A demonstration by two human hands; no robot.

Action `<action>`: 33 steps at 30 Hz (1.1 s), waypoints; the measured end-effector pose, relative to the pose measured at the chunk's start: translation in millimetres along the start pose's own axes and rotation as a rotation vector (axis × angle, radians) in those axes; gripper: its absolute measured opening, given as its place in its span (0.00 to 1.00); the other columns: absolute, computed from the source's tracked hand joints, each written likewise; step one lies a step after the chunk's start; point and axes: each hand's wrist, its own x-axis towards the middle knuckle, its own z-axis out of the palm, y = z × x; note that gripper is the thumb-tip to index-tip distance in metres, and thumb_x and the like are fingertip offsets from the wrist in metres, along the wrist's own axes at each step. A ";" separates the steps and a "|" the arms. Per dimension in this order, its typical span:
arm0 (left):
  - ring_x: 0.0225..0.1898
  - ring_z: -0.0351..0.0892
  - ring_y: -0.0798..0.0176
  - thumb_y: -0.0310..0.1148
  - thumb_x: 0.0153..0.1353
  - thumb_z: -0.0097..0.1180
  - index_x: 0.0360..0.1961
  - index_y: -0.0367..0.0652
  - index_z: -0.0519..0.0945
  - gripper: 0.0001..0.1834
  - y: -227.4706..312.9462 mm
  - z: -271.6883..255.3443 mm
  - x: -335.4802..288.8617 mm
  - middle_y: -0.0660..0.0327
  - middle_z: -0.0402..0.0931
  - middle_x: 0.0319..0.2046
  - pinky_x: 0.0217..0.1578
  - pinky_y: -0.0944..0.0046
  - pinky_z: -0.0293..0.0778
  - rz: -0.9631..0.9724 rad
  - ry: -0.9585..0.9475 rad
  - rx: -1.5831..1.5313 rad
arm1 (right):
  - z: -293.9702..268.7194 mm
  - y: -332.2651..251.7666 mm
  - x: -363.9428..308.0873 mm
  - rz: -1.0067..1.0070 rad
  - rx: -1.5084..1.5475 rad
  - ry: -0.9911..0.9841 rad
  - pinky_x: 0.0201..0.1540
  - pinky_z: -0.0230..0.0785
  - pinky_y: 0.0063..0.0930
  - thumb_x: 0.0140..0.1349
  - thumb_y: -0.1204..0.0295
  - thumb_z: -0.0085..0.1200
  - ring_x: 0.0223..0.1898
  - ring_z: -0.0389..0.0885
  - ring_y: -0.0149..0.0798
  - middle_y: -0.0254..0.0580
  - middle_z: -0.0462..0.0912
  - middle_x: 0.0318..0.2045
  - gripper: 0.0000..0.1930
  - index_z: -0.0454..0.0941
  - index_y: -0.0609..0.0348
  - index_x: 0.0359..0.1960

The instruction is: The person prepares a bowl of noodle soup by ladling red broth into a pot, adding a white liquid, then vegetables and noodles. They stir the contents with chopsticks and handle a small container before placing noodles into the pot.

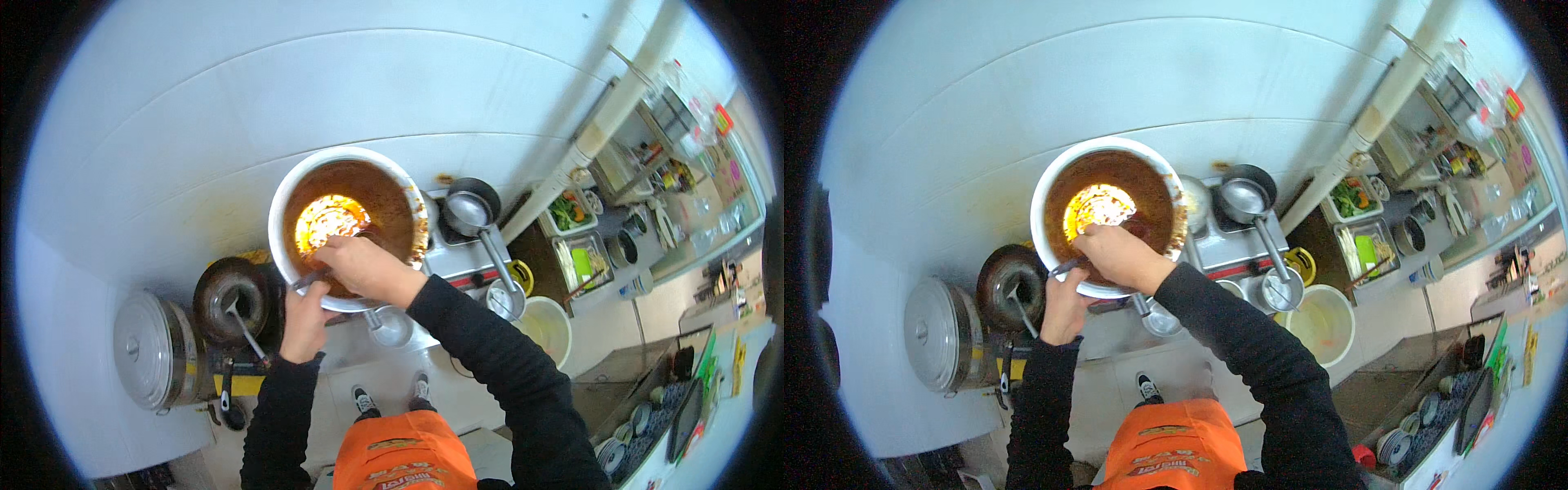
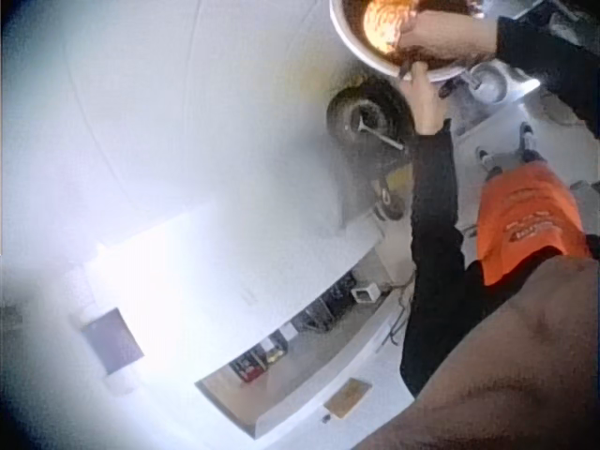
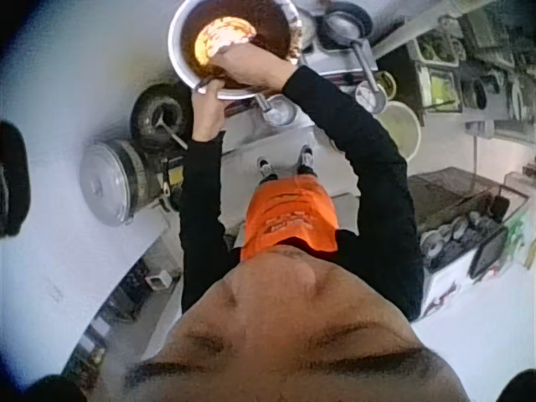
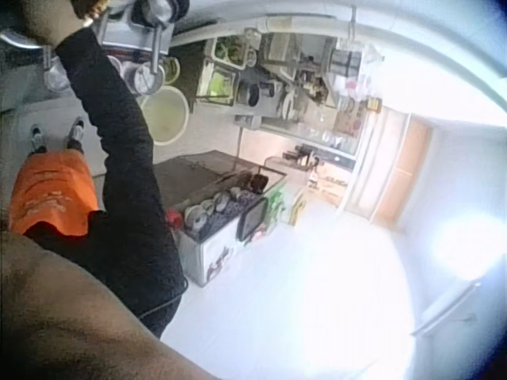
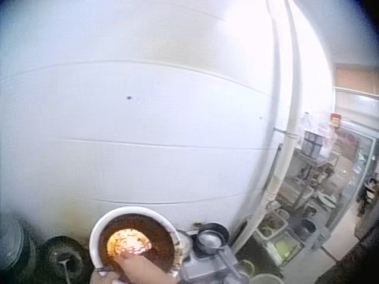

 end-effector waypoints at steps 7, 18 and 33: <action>0.56 0.81 0.49 0.22 0.63 0.52 0.62 0.34 0.71 0.24 -3.0 41.6 4.0 0.51 0.78 0.57 0.56 0.44 0.81 0.066 -0.129 -0.087 | -115.0 -0.1 -147.2 0.006 0.241 0.399 0.42 0.78 0.41 0.62 0.76 0.59 0.39 0.83 0.53 0.48 0.82 0.39 0.11 0.80 0.62 0.46; 0.61 0.78 0.49 0.24 0.62 0.55 0.65 0.30 0.68 0.29 5.4 60.7 22.2 0.48 0.75 0.62 0.63 0.48 0.75 0.052 -0.275 -0.052 | -50.7 -42.6 -491.5 1.251 0.295 0.852 0.25 0.71 0.32 0.62 0.66 0.67 0.18 0.77 0.34 0.41 0.78 0.16 0.14 0.81 0.63 0.23; 0.59 0.79 0.49 0.23 0.63 0.52 0.63 0.27 0.68 0.26 -87.5 227.0 -26.3 0.46 0.75 0.60 0.59 0.49 0.80 -0.269 -0.460 0.089 | 101.8 -161.0 -684.2 1.806 0.421 1.241 0.26 0.61 0.42 0.74 0.63 0.39 0.18 0.69 0.42 0.45 0.69 0.15 0.23 0.67 0.67 0.21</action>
